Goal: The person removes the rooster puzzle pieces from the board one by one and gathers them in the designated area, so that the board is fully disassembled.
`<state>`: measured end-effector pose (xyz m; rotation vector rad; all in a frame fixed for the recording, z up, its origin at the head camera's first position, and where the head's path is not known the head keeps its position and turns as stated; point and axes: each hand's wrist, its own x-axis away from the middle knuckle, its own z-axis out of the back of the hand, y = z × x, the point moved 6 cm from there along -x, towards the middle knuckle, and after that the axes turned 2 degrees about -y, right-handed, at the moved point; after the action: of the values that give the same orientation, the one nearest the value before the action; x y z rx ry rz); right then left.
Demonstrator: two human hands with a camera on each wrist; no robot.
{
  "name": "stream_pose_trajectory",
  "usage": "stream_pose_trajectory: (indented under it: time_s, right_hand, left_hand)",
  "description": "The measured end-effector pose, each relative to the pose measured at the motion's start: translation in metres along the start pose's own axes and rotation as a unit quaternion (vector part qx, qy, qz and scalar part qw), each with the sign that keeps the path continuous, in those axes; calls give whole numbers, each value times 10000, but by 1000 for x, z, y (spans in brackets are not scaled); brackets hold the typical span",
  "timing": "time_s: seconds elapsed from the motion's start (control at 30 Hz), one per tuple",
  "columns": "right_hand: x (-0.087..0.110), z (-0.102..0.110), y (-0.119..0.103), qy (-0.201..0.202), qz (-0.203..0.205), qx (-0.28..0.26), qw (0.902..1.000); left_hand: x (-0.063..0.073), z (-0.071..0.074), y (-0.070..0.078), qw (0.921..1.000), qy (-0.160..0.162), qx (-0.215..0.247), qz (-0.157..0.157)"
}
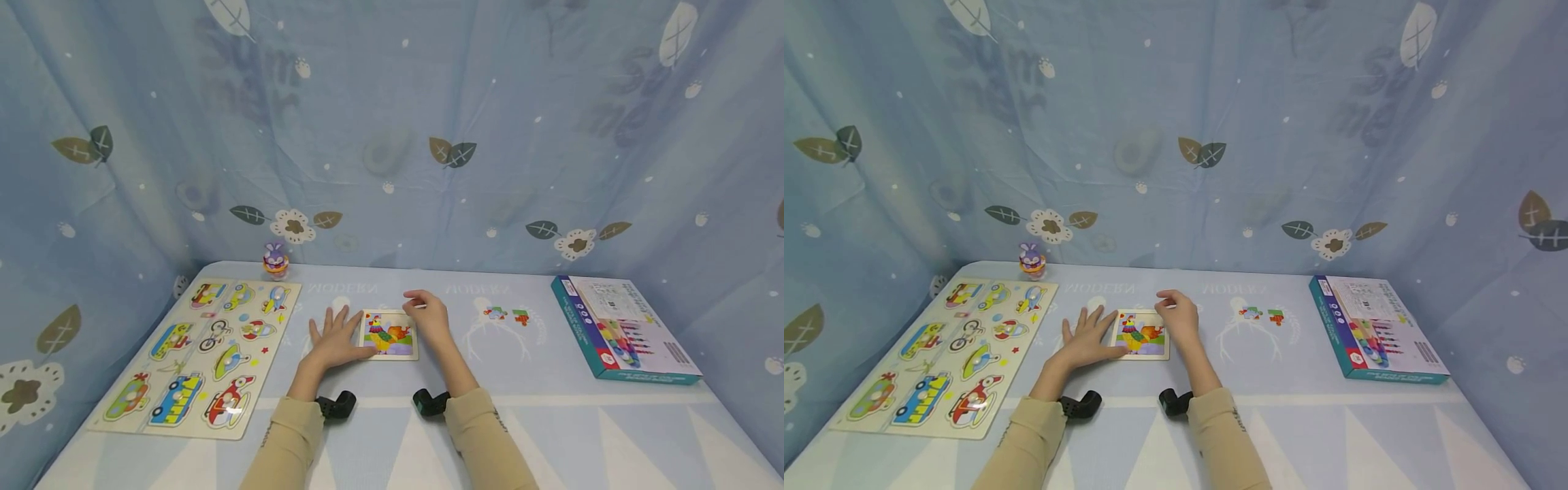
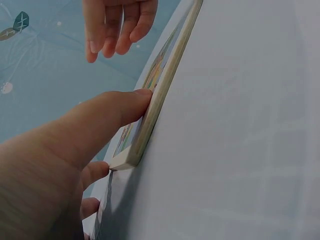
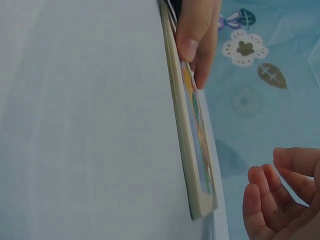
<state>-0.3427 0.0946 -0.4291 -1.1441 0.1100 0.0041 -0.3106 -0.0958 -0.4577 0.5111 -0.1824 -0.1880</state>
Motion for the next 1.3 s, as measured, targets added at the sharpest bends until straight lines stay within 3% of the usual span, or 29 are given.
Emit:
stream_pose_trajectory:
  time_s: [0.8,1.3]
  right_hand:
    - [7,-29,-8,-472,-53,-188,9987]
    - [10,-39,-15,-598,389,175,9973]
  left_hand:
    - [0,1,0,10000,17,4,-21]
    - [0,-2,-3,10000,12,-2,-16]
